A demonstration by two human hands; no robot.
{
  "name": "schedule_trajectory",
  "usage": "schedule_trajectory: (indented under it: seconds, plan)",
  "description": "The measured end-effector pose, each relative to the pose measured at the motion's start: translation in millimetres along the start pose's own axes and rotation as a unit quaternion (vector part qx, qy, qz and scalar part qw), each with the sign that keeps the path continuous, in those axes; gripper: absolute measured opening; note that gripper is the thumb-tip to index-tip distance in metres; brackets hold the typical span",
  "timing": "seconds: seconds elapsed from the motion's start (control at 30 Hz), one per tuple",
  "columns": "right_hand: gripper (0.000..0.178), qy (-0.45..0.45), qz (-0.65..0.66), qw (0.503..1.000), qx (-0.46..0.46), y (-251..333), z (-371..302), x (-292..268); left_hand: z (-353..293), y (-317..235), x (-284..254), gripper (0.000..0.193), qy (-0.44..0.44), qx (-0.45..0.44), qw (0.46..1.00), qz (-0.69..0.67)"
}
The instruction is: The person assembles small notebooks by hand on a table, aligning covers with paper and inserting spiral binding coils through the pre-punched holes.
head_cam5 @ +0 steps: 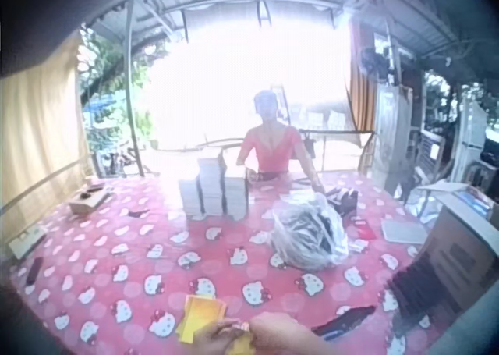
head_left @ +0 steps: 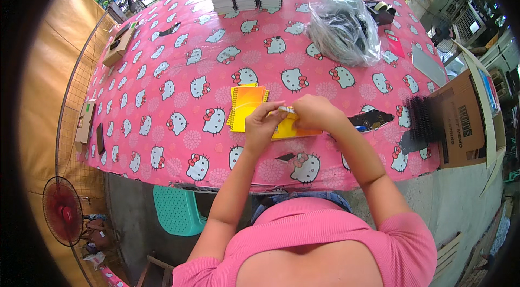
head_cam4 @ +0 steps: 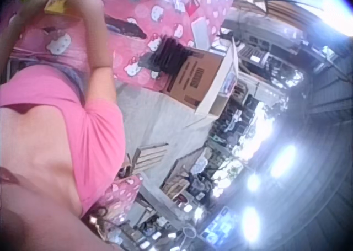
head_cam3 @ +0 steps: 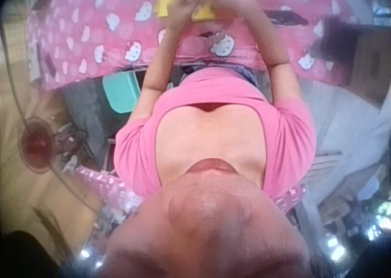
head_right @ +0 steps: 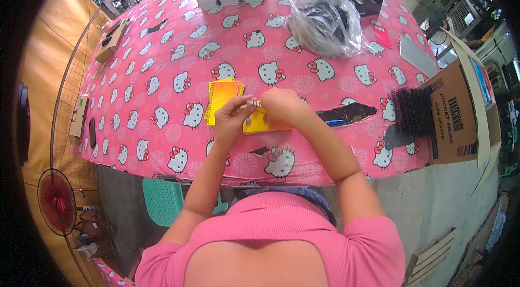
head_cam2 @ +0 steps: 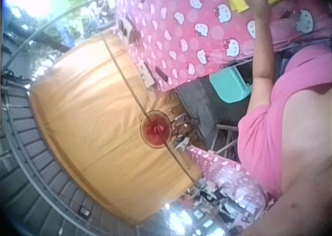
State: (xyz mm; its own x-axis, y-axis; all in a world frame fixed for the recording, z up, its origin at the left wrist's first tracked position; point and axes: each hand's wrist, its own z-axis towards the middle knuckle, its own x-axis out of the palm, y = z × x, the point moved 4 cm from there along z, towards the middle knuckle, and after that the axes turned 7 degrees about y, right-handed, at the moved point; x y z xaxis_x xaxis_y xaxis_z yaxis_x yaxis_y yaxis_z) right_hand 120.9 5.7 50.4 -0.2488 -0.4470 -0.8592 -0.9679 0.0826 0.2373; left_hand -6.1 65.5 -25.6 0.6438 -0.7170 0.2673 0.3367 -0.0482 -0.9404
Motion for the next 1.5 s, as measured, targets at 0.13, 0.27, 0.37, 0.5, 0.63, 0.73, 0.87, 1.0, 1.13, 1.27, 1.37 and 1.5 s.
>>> schedule_trajectory:
  seconds: [0.13, 0.27, 0.37, 0.5, 0.63, 0.73, 0.87, 1.0, 1.13, 1.27, 1.37, 1.5]
  plan:
    - [0.028, -0.187, 0.121, 0.972, -0.076, 7, -16, -1, -8, -3, -7, 0.028, -0.022, -0.036, 0.996, 0.077]
    - [0.033, -0.178, 0.09, 0.98, -0.014, 0, -13, 2, -4, 0, -3, 0.028, -0.007, -0.005, 0.996, 0.094]
    - [0.032, -0.384, 0.203, 0.899, -0.05, 12, -65, -6, -8, 1, -6, 0.026, -0.009, -0.025, 1.0, 0.015]
    - [0.036, -0.335, 0.237, 0.912, -0.001, -19, -94, 47, 4, 0, 3, 0.021, 0.02, -0.037, 0.999, 0.034]
    - [0.058, -0.257, 0.021, 0.961, 0.101, -69, -98, 136, 9, -38, 33, 0.02, -0.001, 0.186, 0.974, 0.13]
    - [0.054, -0.313, -0.037, 0.944, 0.1, -70, -106, 148, -4, -58, 54, 0.021, 0.09, 0.343, 0.877, 0.325]
    - [0.046, -0.293, 0.112, 0.938, 0.147, -81, -105, 138, -24, -20, 58, 0.024, 0.081, 0.137, 0.933, 0.322]
    - [0.041, -0.388, 0.242, 0.889, -0.027, -27, -117, 94, -26, -15, 51, 0.022, 0.055, 0.166, 0.934, 0.311]
    - [0.041, -0.427, 0.22, 0.874, -0.077, -11, -113, 81, -28, -19, 51, 0.021, 0.065, 0.174, 0.934, 0.306]
    - [0.042, -0.433, 0.209, 0.874, -0.073, -9, -110, 77, -32, -22, 49, 0.021, 0.046, 0.201, 0.924, 0.322]
    - [0.039, -0.251, 0.379, 0.889, -0.051, -17, -99, 86, -34, -23, 47, 0.02, 0.042, 0.234, 0.918, 0.317]
    - [0.039, 0.054, 0.867, 0.488, -0.089, -15, -91, 120, -33, -26, 46, 0.019, 0.09, 0.28, 0.895, 0.334]
